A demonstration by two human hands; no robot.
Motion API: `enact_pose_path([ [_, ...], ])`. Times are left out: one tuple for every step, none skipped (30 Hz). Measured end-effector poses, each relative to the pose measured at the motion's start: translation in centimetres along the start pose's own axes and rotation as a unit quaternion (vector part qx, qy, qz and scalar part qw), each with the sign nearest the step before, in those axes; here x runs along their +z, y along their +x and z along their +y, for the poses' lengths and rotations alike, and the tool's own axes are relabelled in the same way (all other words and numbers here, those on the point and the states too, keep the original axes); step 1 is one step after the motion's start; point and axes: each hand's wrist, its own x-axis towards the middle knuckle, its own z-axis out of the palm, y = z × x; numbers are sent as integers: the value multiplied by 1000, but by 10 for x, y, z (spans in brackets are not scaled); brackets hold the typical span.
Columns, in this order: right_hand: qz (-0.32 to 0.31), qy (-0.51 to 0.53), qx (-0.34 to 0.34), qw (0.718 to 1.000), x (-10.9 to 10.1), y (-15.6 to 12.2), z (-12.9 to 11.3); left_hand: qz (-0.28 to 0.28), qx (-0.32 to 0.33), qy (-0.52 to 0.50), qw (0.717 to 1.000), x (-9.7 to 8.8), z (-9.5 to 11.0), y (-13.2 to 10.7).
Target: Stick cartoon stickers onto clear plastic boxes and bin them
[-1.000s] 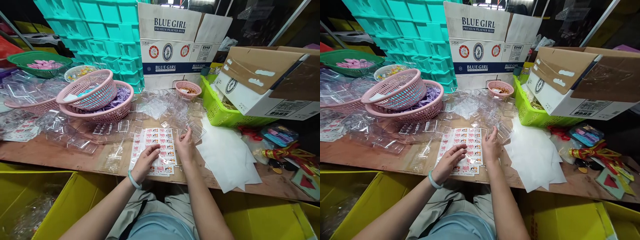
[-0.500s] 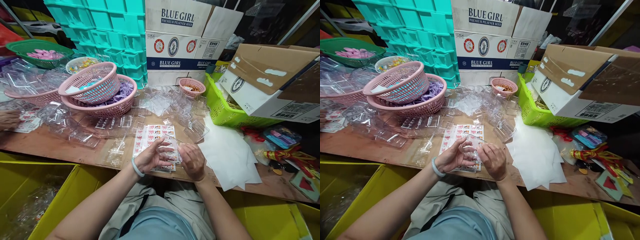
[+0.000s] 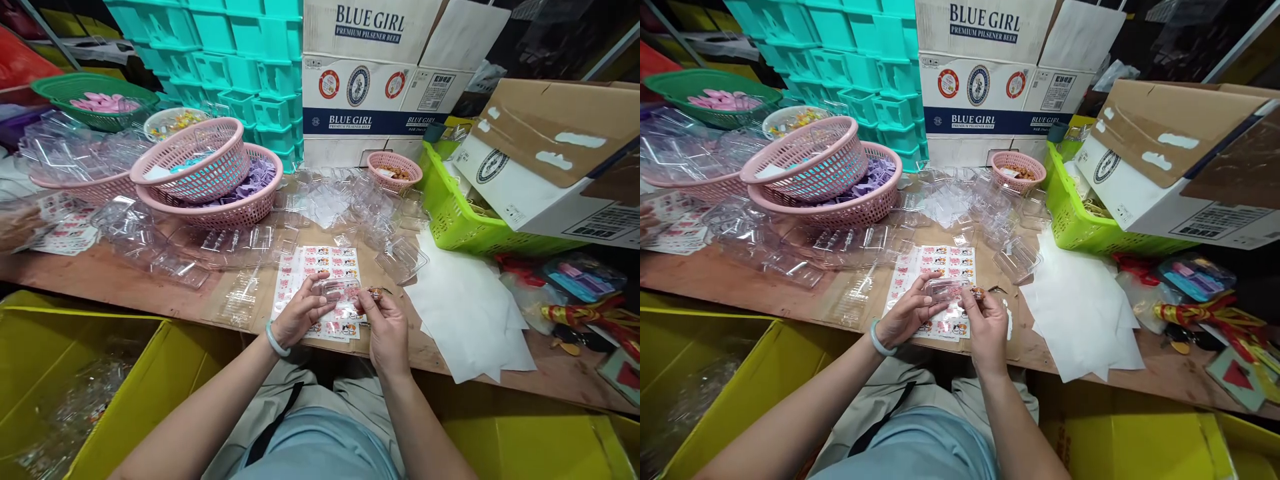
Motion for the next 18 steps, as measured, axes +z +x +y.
enact_pose_path([
  [-7, -2, 11, 1000, 1, 1, 1, -4, 1, -4, 1000, -1, -1, 0],
  [-11, -7, 19, 1000, 2, 2, 2, -7, 2, -7, 1000, -3, -3, 0],
  [-14, -14, 25, 999, 3, 2, 3, -9, 3, -10, 1000, -4, -4, 1],
  [-17, -21, 31, 999, 3, 3, 3, -10, 3, -12, 1000, -5, -4, 1],
  [-20, -27, 36, 999, 3, 4, 3, -11, 3, -14, 1000, -6, -5, 1],
  [-22, -31, 41, 998, 4, 4, 4, -12, 3, -14, 1000, -7, -5, 2],
  [-23, -33, 46, 998, 4, 4, 4, -14, 2, -14, 1000, -7, -6, 2],
  [-24, -33, 50, 998, 5, 3, 4, -16, 3, -14, 1000, -7, -6, 2],
  [-25, -32, 52, 998, 5, 3, 4, -18, 3, -13, 1000, -8, -6, 2],
  [-27, -30, 54, 998, 6, 2, 5, -20, 3, -12, 1000, -8, -6, 2],
  [-30, -28, 56, 998, 6, 1, 5, -21, 3, -11, 1000, -8, -7, 1],
  [-32, -27, 59, 997, 7, 1, 6, -21, 3, -10, 1000, -8, -7, 2],
  [-33, -27, 62, 997, 7, 0, 7, -22, 3, -10, 1000, -9, -7, 2],
  [-34, -29, 66, 997, 8, 0, 8, -23, 2, -11, 1000, -9, -7, 2],
  [-34, -33, 68, 997, 8, -1, 9, -25, 1, -12, 1000, -10, -8, 2],
  [-34, -36, 69, 996, 9, -1, 10, -26, 1, -14, 1000, -11, -8, 3],
  [-35, -41, 69, 996, 9, -1, 11, -28, 0, -16, 999, -12, -8, 3],
  [-36, -45, 69, 996, 9, -1, 12, -28, 0, -18, 999, -12, -8, 4],
])
